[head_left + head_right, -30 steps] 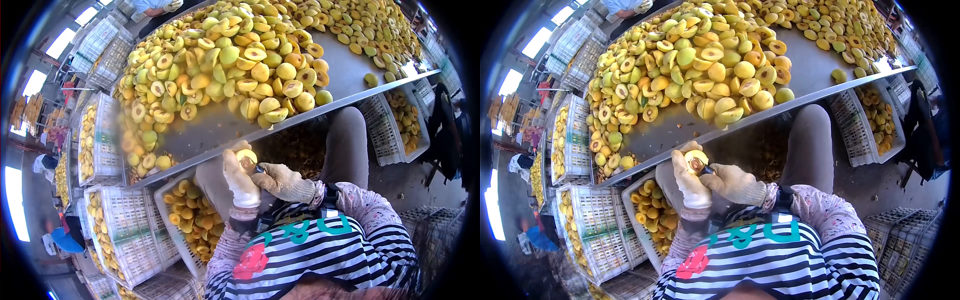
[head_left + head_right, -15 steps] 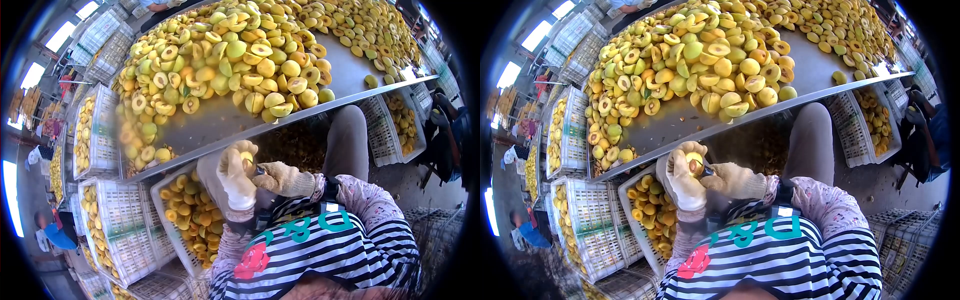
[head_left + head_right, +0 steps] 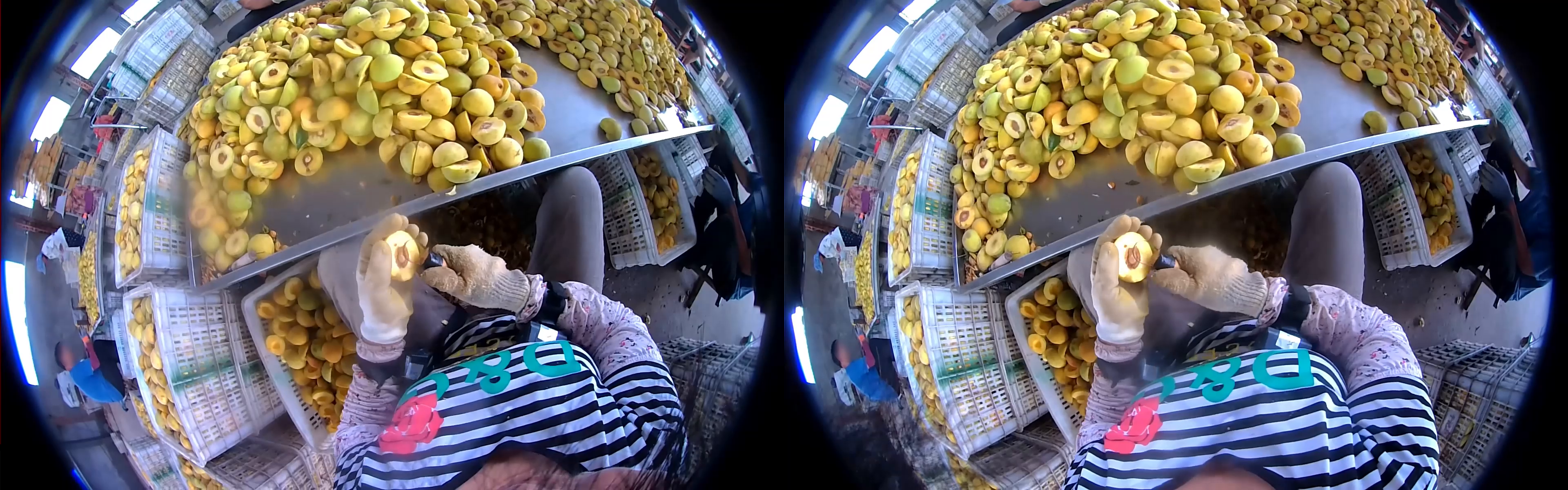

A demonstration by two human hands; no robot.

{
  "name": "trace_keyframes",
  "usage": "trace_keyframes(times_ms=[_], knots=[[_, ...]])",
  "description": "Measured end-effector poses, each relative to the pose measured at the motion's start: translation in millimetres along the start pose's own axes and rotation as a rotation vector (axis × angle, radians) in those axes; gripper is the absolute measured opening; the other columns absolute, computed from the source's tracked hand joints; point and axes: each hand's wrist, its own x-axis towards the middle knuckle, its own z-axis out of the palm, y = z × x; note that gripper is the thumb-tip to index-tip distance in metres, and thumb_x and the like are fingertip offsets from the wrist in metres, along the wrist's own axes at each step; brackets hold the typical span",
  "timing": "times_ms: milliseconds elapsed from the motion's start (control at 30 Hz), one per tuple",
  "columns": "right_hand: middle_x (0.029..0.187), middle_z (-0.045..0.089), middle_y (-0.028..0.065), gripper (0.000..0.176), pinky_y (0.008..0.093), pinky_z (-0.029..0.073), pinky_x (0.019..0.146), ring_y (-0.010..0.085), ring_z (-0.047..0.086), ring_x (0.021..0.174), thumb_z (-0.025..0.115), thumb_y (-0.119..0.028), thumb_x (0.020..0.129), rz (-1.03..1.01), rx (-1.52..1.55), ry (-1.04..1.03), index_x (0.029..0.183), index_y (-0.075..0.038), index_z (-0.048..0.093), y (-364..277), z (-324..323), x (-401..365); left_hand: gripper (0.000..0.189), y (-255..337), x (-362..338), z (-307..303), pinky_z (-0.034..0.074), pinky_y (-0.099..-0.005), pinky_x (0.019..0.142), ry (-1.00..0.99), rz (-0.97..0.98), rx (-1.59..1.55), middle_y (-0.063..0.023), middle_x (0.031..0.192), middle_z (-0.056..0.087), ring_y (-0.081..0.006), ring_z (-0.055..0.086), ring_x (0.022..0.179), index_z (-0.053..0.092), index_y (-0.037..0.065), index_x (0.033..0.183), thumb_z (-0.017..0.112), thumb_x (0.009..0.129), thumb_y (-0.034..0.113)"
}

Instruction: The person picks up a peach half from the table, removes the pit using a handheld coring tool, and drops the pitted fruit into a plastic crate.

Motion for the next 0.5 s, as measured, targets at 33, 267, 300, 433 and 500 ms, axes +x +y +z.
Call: trace_keyframes(times_ms=[33, 267, 300, 433, 500], knots=[[0.091, 0.069, 0.0190, 0.046, 0.0373, 0.052, 0.077, 0.0316, 0.067, 0.083, 0.061, -0.044, 0.098, -0.026, 0.001, -0.024, 0.116, -0.001, 0.062, -2.3, -0.1, -0.7, 0.046, 0.1, -2.9, -2.4, 0.055, -0.0408, 0.097, 0.027, -0.009, 0.052, -0.0139, 0.118, 0.065, -0.0251, 0.065, 0.105, 0.061, -0.002, 0.122, 0.045, 0.106, 0.038], [0.103, 0.071, 0.0208, 0.050, 0.0401, 0.054, 0.084, 0.0349, 0.069, 0.094, 0.062, -0.042, 0.098, -0.056, -0.147, -0.080, 0.129, -0.003, 0.061, -5.5, 6.0, 6.2, 0.065, -0.1, -3.9, 5.4, 0.054, -0.0309, 0.077, 0.214, -0.047, 0.261, -0.0124, 0.094, 0.069, -0.0207, 0.066, 0.081, 0.067, -0.005, 0.111, 0.036, 0.105, 0.051], [0.103, 0.071, 0.0207, 0.050, 0.0403, 0.054, 0.083, 0.0348, 0.069, 0.093, 0.063, -0.041, 0.097, -0.043, -0.175, -0.082, 0.129, -0.003, 0.061, -7.1, 5.0, 6.2, 0.057, 2.5, -6.4, 11.9, 0.053, -0.0294, 0.076, 0.253, -0.036, 0.252, -0.0119, 0.094, 0.069, -0.0191, 0.065, 0.080, 0.067, -0.006, 0.110, 0.040, 0.105, 0.044], [0.100, 0.072, 0.0202, 0.048, 0.0407, 0.055, 0.080, 0.0353, 0.069, 0.090, 0.065, -0.040, 0.096, -0.097, -0.330, -0.091, 0.127, -0.003, 0.062, -5.8, -2.1, 6.0, 0.052, 5.4, -7.5, 2.3, 0.052, -0.0288, 0.079, 0.065, 0.053, 0.595, -0.0121, 0.098, 0.071, -0.0179, 0.065, 0.082, 0.066, -0.007, 0.111, 0.039, 0.106, 0.037], [0.098, 0.072, 0.0193, 0.047, 0.0410, 0.055, 0.079, 0.0349, 0.069, 0.088, 0.064, -0.041, 0.096, -0.110, -0.339, -0.087, 0.124, -0.003, 0.063, -1.7, 0.3, 5.2, 0.056, 13.6, -2.5, -2.7, 0.053, -0.0294, 0.079, -0.046, -0.039, 0.757, -0.0124, 0.095, 0.072, -0.0185, 0.066, 0.082, 0.067, -0.004, 0.112, 0.031, 0.108, 0.040]])
